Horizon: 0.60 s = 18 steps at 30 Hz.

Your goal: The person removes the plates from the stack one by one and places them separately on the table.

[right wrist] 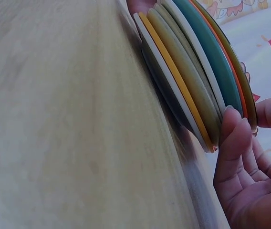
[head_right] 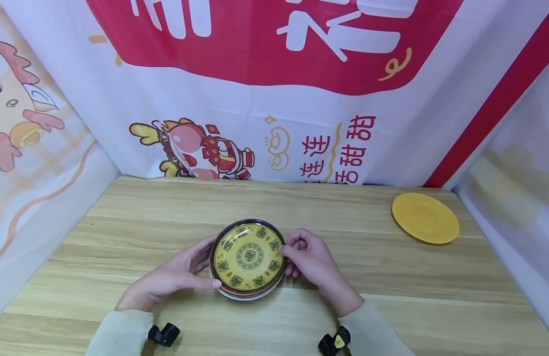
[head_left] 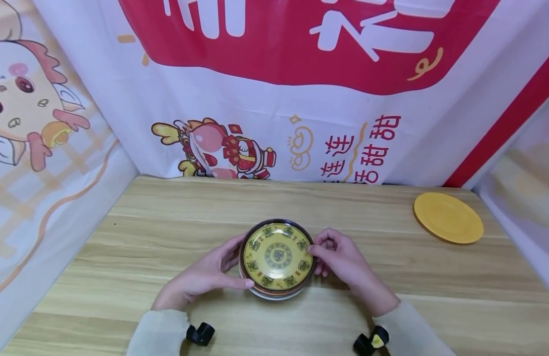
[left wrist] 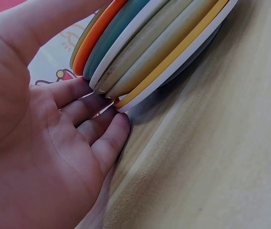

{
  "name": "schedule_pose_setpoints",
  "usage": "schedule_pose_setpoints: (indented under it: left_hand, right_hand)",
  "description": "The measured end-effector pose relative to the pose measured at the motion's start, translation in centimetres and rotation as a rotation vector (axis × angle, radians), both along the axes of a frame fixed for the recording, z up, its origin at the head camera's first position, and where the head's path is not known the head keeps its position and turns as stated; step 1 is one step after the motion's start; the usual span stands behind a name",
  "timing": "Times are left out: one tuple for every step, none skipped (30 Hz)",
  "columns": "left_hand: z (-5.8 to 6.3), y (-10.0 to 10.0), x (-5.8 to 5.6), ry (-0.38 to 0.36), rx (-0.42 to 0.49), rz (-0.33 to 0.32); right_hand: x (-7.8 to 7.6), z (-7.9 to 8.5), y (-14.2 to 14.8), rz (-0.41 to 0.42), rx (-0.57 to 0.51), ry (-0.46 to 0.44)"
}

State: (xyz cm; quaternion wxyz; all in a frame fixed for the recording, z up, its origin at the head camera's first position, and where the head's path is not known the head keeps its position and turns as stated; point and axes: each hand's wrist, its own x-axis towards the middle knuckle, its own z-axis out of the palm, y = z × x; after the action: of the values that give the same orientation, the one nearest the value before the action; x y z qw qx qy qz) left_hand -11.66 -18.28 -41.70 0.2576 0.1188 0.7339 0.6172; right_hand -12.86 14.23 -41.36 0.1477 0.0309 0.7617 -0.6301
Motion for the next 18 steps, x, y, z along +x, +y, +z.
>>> schedule_pose_setpoints:
  left_hand:
    - [0.01,0.00,0.00,-0.001,0.000,0.001]
    - [0.02,0.01,0.00,-0.004,0.001,0.001]
    - [0.03,0.02,-0.01,-0.006,0.003,0.001]
    - [0.03,0.02,-0.01,-0.008,0.005,0.002]
    - [0.03,0.02,-0.01,-0.010,0.007,0.003]
    - [0.04,0.02,0.00,-0.013,0.008,0.004]
    - [0.04,0.01,0.01,-0.016,0.009,0.005]
    - [0.04,0.01,0.02,-0.018,0.008,0.006]
    - [0.04,0.00,0.03,-0.018,0.007,0.007]
    - [0.05,0.00,0.04,-0.017,0.003,0.008]
    - [0.04,-0.01,0.05,-0.015,-0.001,0.009]
    - [0.04,-0.01,0.05,-0.013,-0.003,0.009]
    - [0.03,-0.01,0.05,-0.010,-0.003,0.009]
    - [0.02,-0.02,0.05,-0.009,-0.004,0.009]
    - [0.01,-0.02,0.05,-0.007,-0.002,0.008]
    - [0.00,-0.03,0.04,-0.005,-0.001,0.007]
    - [-0.01,-0.03,0.03,-0.006,0.002,0.006]
    - [-0.02,-0.04,0.02,-0.007,0.006,0.006]
  right_hand:
    - [-0.01,0.00,-0.01,0.000,0.001,0.002]
    - [-0.01,-0.01,-0.01,0.000,0.002,0.003]
    - [0.00,-0.01,-0.02,0.001,0.002,0.004]
    - [-0.01,-0.03,-0.03,0.002,0.004,0.005]
    - [0.00,-0.03,-0.04,0.002,0.005,0.006]
    - [-0.01,-0.04,-0.05,0.002,0.006,0.007]
    - [0.00,-0.05,-0.06,0.002,0.007,0.008]
    - [0.01,-0.05,-0.06,0.002,0.007,0.008]
    - [0.02,-0.05,-0.07,0.003,0.009,0.008]
    - [0.02,-0.06,-0.06,0.003,0.012,0.008]
    - [0.02,-0.05,-0.07,0.004,0.016,0.011]
    - [0.01,-0.06,-0.06,0.004,0.019,0.013]
    - [0.03,-0.05,-0.06,0.004,0.021,0.013]
    - [0.02,-0.05,-0.07,0.003,0.022,0.015]
    - [0.03,-0.06,-0.06,0.005,0.026,0.017]
    - [0.02,-0.08,-0.06,0.004,0.027,0.019]
    - [0.02,-0.08,-0.06,0.005,0.030,0.021]
    - [0.02,-0.07,-0.08,0.003,0.028,0.021]
